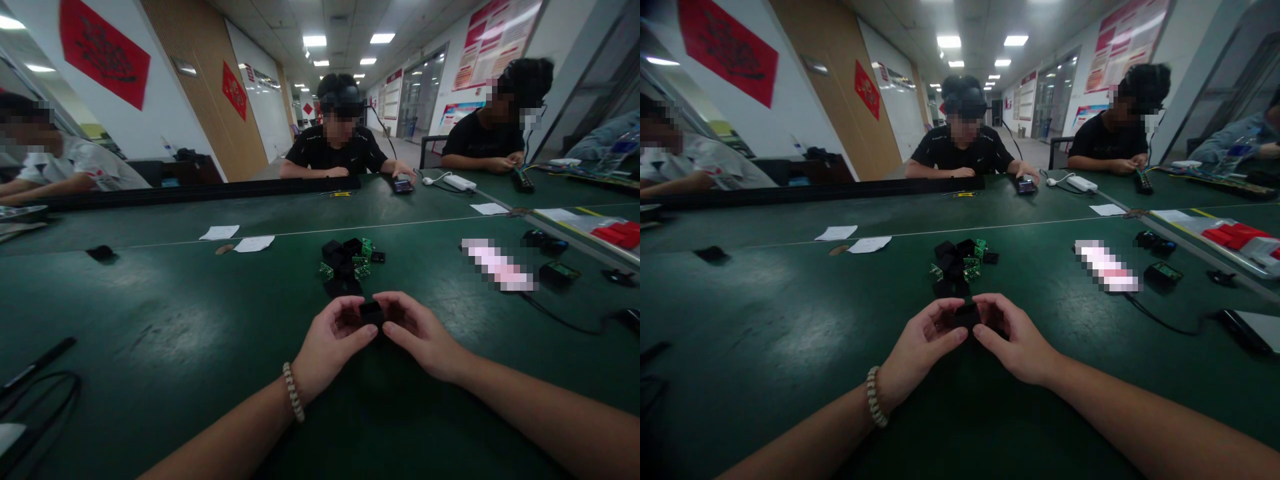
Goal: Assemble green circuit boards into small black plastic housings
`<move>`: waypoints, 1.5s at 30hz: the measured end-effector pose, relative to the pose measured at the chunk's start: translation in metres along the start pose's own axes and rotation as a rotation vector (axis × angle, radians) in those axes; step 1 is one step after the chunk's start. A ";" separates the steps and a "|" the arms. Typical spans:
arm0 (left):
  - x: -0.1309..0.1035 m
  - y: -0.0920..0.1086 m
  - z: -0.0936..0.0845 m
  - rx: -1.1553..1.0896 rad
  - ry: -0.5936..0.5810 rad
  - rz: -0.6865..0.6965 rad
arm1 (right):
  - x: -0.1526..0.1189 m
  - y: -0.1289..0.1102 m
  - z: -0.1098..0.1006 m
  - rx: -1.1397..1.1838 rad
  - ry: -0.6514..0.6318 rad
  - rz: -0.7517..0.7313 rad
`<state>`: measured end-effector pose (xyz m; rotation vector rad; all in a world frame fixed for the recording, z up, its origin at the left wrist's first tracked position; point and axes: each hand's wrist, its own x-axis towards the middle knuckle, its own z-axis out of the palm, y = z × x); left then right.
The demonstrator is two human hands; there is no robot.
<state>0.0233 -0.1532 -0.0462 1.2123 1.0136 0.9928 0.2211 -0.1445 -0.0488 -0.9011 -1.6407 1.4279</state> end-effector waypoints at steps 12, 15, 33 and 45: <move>-0.001 0.001 -0.001 -0.001 -0.015 -0.010 | 0.000 0.001 -0.001 -0.023 -0.018 -0.025; 0.000 -0.001 -0.001 -0.028 -0.026 -0.002 | 0.000 0.003 0.000 -0.031 0.003 -0.041; 0.001 -0.005 -0.001 -0.016 -0.016 -0.015 | 0.000 0.004 0.002 -0.060 0.029 -0.065; 0.000 0.000 0.001 -0.002 -0.044 0.016 | 0.000 0.006 -0.001 -0.036 0.032 -0.065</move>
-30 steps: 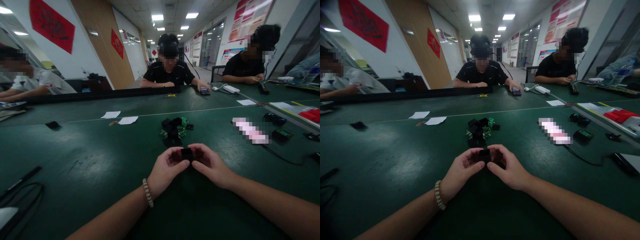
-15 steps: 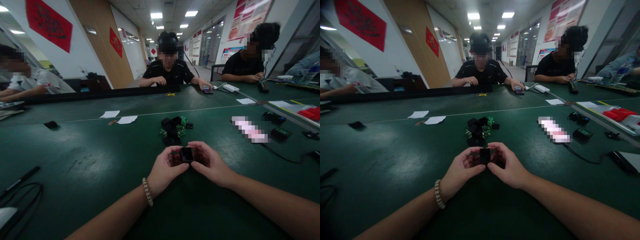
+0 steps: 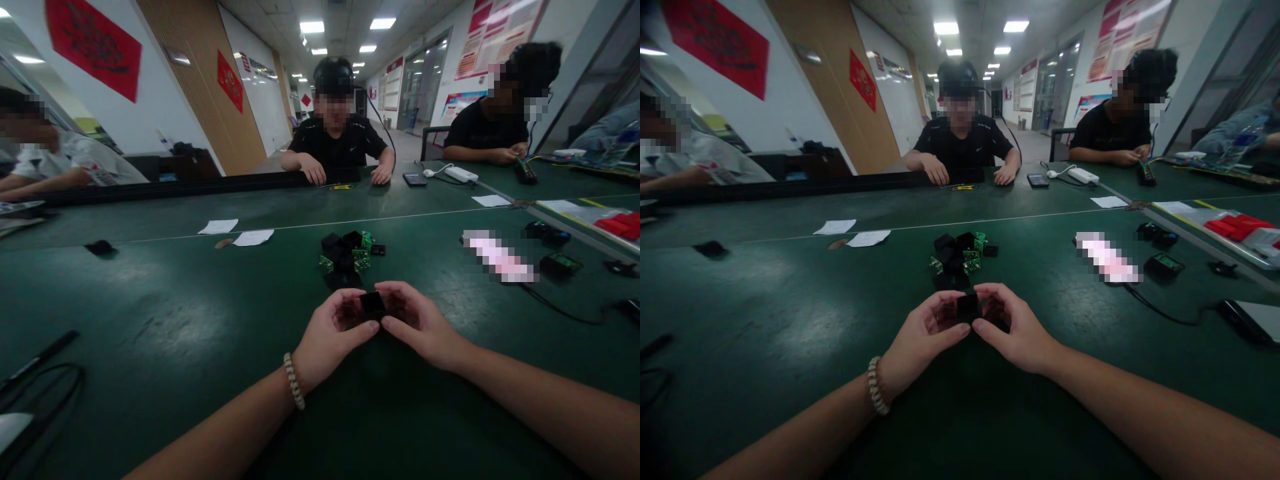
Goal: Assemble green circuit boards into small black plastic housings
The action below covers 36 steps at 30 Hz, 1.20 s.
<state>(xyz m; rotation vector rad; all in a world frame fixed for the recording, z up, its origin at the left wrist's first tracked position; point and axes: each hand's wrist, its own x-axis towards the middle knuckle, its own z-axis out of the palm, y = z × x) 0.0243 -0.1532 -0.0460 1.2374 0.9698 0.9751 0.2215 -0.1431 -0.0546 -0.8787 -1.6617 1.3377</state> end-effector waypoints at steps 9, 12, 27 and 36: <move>0.000 -0.002 -0.004 0.076 0.049 -0.020 | -0.001 0.000 -0.003 0.094 -0.032 0.018; 0.001 -0.004 -0.006 0.046 0.047 -0.026 | -0.001 0.000 -0.003 0.103 -0.047 0.028; 0.002 -0.003 -0.003 -0.088 0.066 -0.024 | 0.002 -0.001 0.002 -0.008 0.097 -0.016; 0.005 -0.001 -0.001 -0.237 0.206 -0.044 | 0.009 0.007 0.000 0.063 0.275 0.093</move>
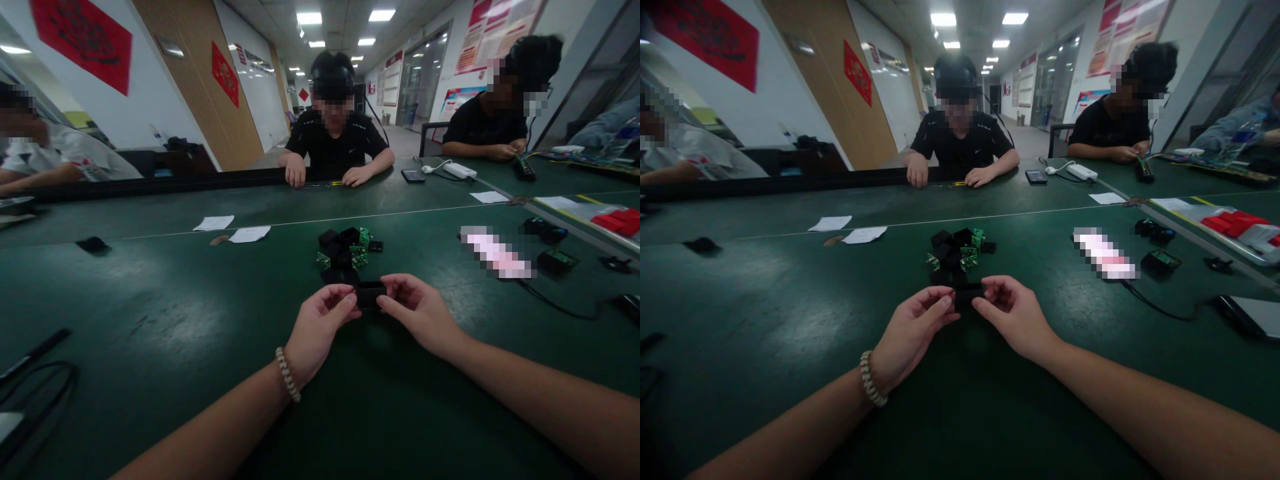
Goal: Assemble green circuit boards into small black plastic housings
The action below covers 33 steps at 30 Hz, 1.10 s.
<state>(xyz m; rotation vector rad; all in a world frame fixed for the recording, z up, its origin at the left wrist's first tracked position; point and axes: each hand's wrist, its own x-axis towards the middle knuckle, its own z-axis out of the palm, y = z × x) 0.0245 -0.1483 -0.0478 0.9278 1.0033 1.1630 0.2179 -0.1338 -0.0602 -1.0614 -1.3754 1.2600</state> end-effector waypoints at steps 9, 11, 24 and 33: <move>0.003 0.002 -0.001 -0.067 0.036 -0.083 | 0.000 -0.003 0.000 0.081 -0.036 0.019; 0.004 0.000 -0.001 -0.087 0.056 -0.080 | 0.000 -0.004 -0.001 0.084 -0.058 0.004; 0.003 0.004 0.001 -0.125 0.024 -0.070 | 0.001 -0.001 -0.002 0.078 -0.044 -0.004; -0.001 0.003 -0.001 0.003 -0.007 -0.060 | 0.004 -0.003 -0.003 0.079 -0.002 0.059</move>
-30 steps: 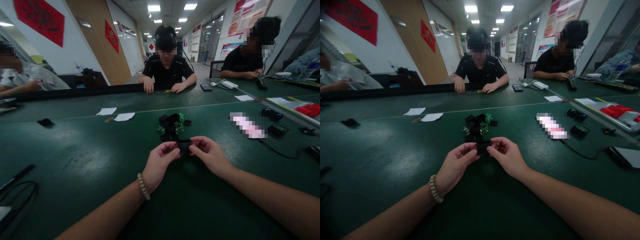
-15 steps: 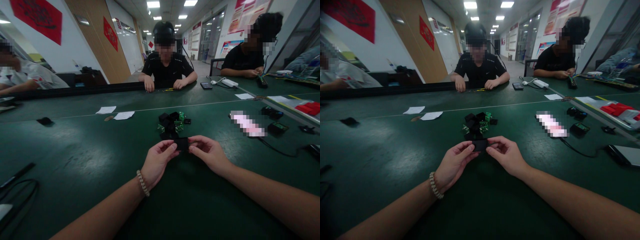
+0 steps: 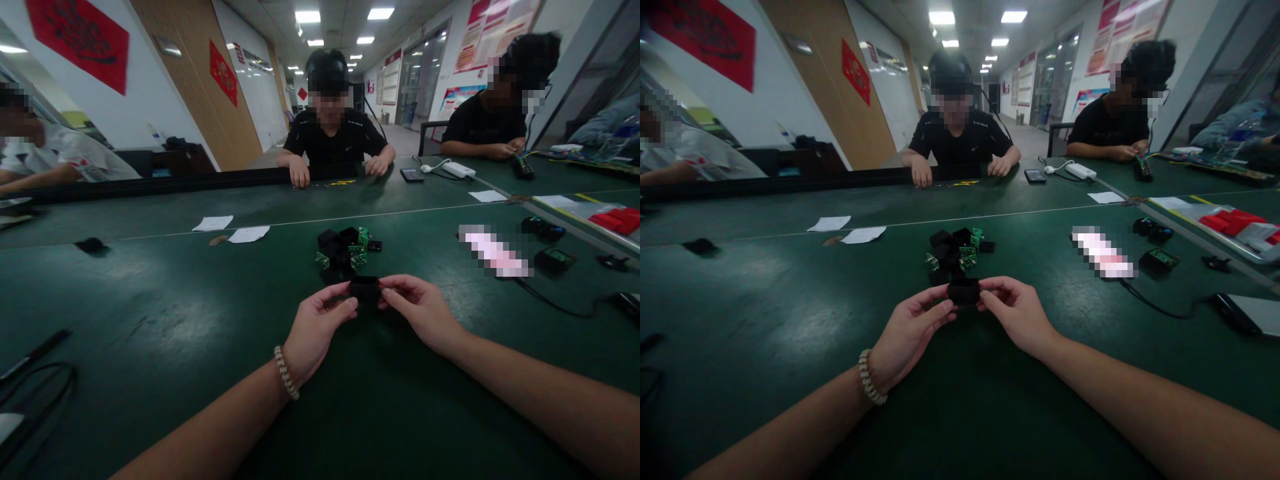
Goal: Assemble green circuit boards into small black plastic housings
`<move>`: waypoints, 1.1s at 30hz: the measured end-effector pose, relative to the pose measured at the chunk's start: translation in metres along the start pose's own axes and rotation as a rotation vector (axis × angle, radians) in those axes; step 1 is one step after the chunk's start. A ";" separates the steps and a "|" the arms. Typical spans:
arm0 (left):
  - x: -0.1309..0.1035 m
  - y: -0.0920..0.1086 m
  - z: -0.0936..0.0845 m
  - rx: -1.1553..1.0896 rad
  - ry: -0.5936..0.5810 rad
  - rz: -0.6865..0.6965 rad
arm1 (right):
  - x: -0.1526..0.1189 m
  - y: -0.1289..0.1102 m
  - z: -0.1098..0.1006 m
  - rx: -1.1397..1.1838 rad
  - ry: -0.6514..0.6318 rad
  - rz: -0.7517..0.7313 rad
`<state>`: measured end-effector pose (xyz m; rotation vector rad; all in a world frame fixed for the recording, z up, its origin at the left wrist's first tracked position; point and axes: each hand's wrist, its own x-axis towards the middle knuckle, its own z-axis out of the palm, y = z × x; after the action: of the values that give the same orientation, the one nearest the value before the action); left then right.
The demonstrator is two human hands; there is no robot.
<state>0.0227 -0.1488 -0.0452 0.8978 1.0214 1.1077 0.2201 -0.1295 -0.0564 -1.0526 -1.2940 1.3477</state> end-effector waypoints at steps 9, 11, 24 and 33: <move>0.003 -0.001 -0.002 0.043 -0.072 0.007 | 0.000 0.003 0.000 0.028 -0.032 -0.002; 0.003 -0.003 -0.004 0.066 -0.091 0.024 | 0.000 0.003 0.000 0.031 -0.025 -0.012; 0.004 -0.003 -0.004 0.117 -0.057 0.037 | 0.000 0.005 0.001 -0.014 -0.047 -0.019; 0.002 -0.003 -0.005 0.126 -0.081 0.041 | -0.001 0.006 0.000 -0.064 -0.095 -0.036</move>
<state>0.0190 -0.1470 -0.0499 1.0603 1.0186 1.0411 0.2201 -0.1301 -0.0625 -1.0142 -1.4280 1.3510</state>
